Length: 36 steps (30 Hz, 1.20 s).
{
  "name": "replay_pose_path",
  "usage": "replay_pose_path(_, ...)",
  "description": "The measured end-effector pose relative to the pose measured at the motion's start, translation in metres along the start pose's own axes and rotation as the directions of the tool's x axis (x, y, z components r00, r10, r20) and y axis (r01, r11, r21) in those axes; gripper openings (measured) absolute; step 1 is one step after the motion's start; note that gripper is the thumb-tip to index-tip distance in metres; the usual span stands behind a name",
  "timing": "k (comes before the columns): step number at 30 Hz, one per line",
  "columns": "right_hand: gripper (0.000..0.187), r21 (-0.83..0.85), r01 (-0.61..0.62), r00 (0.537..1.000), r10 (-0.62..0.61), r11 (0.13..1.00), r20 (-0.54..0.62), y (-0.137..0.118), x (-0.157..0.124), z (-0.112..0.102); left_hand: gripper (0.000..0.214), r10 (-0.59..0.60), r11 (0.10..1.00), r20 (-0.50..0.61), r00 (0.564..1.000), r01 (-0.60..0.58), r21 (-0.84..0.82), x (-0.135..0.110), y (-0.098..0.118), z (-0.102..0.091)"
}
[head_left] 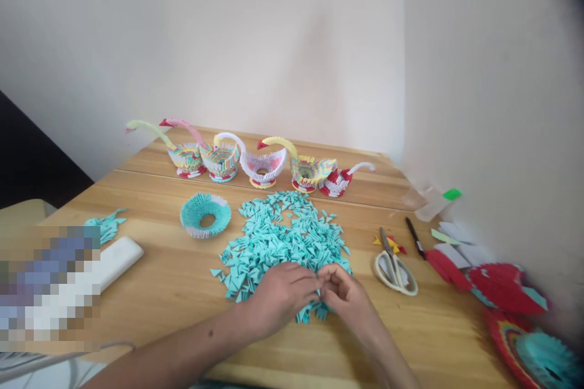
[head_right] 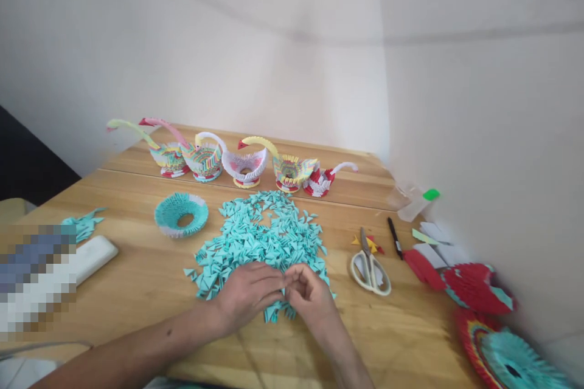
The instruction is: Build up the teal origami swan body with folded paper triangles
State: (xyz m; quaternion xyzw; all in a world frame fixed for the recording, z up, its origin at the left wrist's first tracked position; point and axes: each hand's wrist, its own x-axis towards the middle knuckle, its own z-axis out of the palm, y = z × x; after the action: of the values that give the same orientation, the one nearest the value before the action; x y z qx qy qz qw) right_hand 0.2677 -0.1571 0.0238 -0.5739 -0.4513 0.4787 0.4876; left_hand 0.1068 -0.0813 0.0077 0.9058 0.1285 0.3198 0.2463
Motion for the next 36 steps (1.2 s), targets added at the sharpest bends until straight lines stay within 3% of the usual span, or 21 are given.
replay_pose_path(4, 0.029, 0.035, -0.064, 0.998, 0.063, 0.997, 0.022, 0.003, -0.002, 0.004, 0.029, 0.003, 0.999, 0.029, 1.0, -0.002, -0.049, -0.004, -0.002, -0.006)
replay_pose_path(6, 0.029, 0.025, -0.072, 0.997, 0.072, 0.997, 0.019, 0.004, -0.004, 0.006, 0.028, -0.077, 0.987, 0.009, 0.997, 0.077, -0.14, -0.004, 0.0, -0.011)
replay_pose_path(8, 0.028, -0.001, -0.045, 0.999, 0.045, 0.999, -0.002, 0.003, -0.004, 0.011, 0.021, -0.238, 0.941, -0.024, 0.971, 0.224, -0.256, -0.002, 0.002, -0.015)
replay_pose_path(11, 0.026, -0.104, 0.041, 0.995, -0.05, 0.994, -0.083, -0.003, 0.001, 0.02, 0.011, -0.481, 0.788, -0.033, 0.876, 0.415, -0.455, 0.001, 0.003, -0.021)
replay_pose_path(15, 0.019, -0.388, 0.178, 0.97, -0.228, 0.904, -0.086, -0.021, 0.017, 0.029, 0.024, -0.649, 0.53, 0.036, 0.76, 0.486, -0.695, 0.003, -0.006, -0.033)
replay_pose_path(17, 0.016, -0.495, 0.261, 0.949, -0.313, 0.829, -0.024, -0.032, 0.027, 0.033, 0.028, -0.668, 0.437, 0.08, 0.74, 0.477, -0.763, 0.004, -0.015, -0.044)
replay_pose_path(20, 0.013, -0.556, 0.378, 0.913, -0.399, 0.741, 0.089, -0.044, 0.043, 0.04, 0.03, -0.622, 0.372, 0.173, 0.764, 0.483, -0.793, 0.005, -0.032, -0.065)
replay_pose_path(23, 0.01, -0.574, 0.458, 0.876, -0.453, 0.679, 0.163, -0.044, 0.058, 0.049, 0.036, -0.6, 0.357, 0.23, 0.766, 0.514, -0.78, 0.003, -0.046, -0.085)
replay_pose_path(26, 0.012, -0.601, 0.523, 0.828, -0.526, 0.604, 0.193, -0.032, 0.068, 0.055, 0.036, -0.628, 0.379, 0.212, 0.748, 0.532, -0.757, 0.0, -0.053, -0.09)
replay_pose_path(31, 0.022, -0.668, 0.588, 0.742, -0.633, 0.457, 0.22, -0.014, 0.069, 0.047, 0.027, -0.66, 0.434, 0.082, 0.746, 0.469, -0.769, -0.001, -0.056, -0.065)
replay_pose_path(34, 0.025, -0.698, 0.58, 0.726, -0.655, 0.42, 0.21, -0.014, 0.064, 0.043, 0.025, -0.638, 0.545, -0.031, 0.769, 0.424, -0.723, -0.001, -0.055, -0.049)
replay_pose_path(36, 0.021, -0.695, 0.582, 0.732, -0.644, 0.423, 0.22, -0.016, 0.063, 0.042, 0.026, -0.635, 0.567, -0.053, 0.771, 0.419, -0.709, -0.002, -0.054, -0.043)
